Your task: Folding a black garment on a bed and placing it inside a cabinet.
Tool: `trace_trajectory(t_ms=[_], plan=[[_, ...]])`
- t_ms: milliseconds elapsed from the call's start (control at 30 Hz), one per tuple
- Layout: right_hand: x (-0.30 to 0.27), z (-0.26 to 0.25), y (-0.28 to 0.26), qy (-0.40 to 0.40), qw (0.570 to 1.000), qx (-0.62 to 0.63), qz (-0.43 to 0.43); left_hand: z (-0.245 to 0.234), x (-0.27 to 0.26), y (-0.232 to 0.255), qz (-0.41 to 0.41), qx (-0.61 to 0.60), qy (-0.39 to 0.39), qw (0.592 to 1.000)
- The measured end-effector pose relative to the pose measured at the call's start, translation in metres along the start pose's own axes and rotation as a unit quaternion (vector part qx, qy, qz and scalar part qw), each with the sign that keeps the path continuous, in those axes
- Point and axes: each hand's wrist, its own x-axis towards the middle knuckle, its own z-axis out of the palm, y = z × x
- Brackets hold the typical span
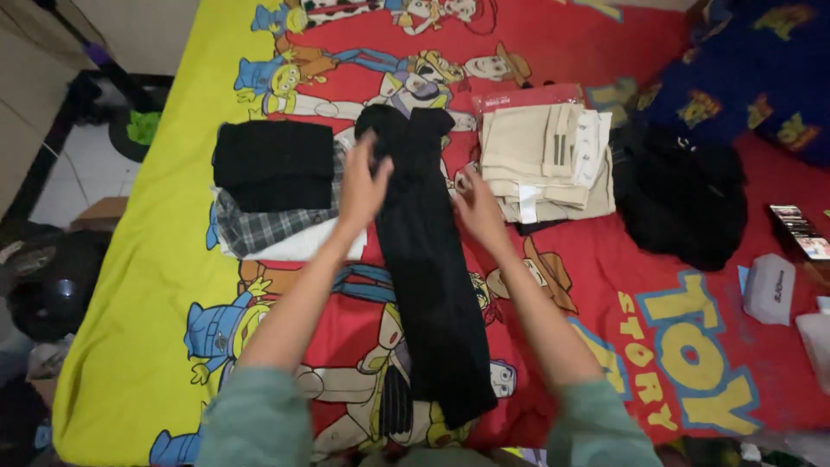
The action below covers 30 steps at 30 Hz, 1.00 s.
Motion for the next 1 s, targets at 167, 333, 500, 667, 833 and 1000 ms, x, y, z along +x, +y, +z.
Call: trace_trajectory(t_ms=[167,333,500,667,833,1000], plan=[[-0.15,-0.044,-0.029,-0.029,0.995,-0.009,0.098,-0.045,-0.169,0.043,-0.125,0.008,-0.165,0.978],[-0.228,-0.066,-0.058,-0.112,0.978,-0.01,0.178,-0.072,-0.249,0.098,-0.268,-0.015,-0.303,0.915],[-0.264,-0.05,-0.053,-0.218,0.95,0.101,0.2,-0.08,-0.278,0.136,-0.227,-0.045,-0.325,0.917],[-0.298,-0.048,-0.044,-0.284,0.908,0.234,0.202,-0.094,-0.296,0.131,-0.195,-0.093,-0.372,0.903],[-0.292,-0.084,-0.131,-0.387,0.849,0.21,0.293,-0.134,-0.288,0.161,-0.26,-0.091,-0.509,0.815],[-0.305,-0.104,-0.135,-0.392,0.9,-0.008,0.19,-0.146,-0.313,0.14,-0.175,0.009,-0.525,0.833]])
